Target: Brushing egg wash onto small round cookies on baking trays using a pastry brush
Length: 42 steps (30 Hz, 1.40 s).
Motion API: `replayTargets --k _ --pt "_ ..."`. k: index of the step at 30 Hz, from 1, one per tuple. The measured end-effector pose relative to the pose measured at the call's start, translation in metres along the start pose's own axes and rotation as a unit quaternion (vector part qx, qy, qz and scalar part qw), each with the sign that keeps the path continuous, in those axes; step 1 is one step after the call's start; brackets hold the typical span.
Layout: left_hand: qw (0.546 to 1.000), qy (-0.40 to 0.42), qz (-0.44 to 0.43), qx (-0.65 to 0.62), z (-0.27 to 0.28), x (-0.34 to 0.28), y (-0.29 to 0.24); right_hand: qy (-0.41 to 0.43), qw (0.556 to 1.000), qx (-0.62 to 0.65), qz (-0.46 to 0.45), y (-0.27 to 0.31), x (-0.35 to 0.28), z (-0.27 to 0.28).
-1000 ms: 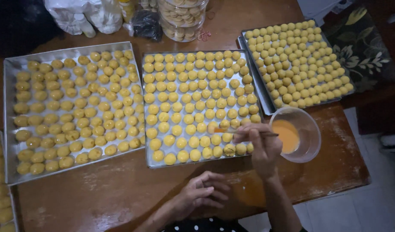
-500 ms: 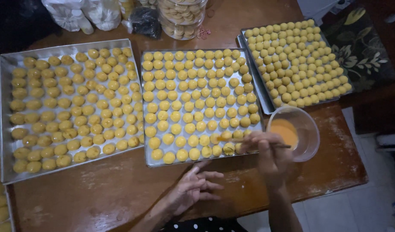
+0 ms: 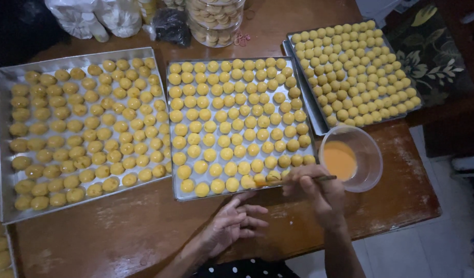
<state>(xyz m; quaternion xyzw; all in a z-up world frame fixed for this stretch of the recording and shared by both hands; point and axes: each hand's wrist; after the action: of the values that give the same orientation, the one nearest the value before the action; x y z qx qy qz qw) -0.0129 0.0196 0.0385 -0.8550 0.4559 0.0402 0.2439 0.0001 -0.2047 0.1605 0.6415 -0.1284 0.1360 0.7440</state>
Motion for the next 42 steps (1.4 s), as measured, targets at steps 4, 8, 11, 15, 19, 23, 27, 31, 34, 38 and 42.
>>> replayTargets --k 4,8,11,15,19,23,27,31,34,38,42 --pt "1.000 0.009 -0.010 0.006 -0.006 -0.003 -0.005 -0.082 0.995 0.034 -0.045 -0.007 -0.003 0.006" --pt "1.000 -0.008 -0.004 0.004 -0.002 -0.001 -0.001 -0.031 0.998 0.042 0.032 0.002 0.004 -0.014" --pt "1.000 -0.005 -0.003 0.010 0.004 0.002 0.003 0.041 0.993 0.084 0.077 -0.005 0.012 -0.033" --pt "0.999 -0.007 -0.006 0.038 -0.003 -0.003 -0.001 0.050 0.996 0.060 0.045 0.005 0.018 -0.035" --pt "1.000 -0.022 0.002 0.022 -0.003 -0.004 -0.003 0.030 0.997 -0.003 0.073 0.008 0.023 -0.035" --pt "0.999 -0.019 0.020 0.047 -0.001 -0.001 0.000 0.061 0.987 -0.080 0.124 -0.009 0.020 -0.038" --pt "0.997 -0.019 0.030 0.073 0.004 0.000 0.003 0.022 0.993 -0.049 0.105 0.001 0.028 -0.047" --pt "0.995 -0.006 0.030 0.093 0.000 -0.003 0.000 0.090 0.992 -0.054 0.074 -0.002 0.028 -0.049" --pt "0.995 0.004 0.023 0.098 0.009 0.001 0.008 0.138 0.986 -0.046 0.078 -0.009 0.032 -0.052" --pt "0.995 -0.011 0.031 0.089 -0.003 -0.004 0.001 0.099 0.991 -0.028 0.090 -0.001 0.043 -0.057" --pt "0.996 0.002 0.034 0.079 0.002 -0.003 0.003 0.144 0.986 -0.027 0.076 -0.011 0.038 -0.068"
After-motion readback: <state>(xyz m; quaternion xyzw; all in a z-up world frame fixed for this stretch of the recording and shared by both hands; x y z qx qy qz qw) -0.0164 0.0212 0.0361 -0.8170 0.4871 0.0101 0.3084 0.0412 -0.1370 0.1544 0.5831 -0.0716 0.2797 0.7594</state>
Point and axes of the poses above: each hand's wrist, its own x-axis towards the middle knuckle, its own z-axis out of the back of the hand, y = z × x
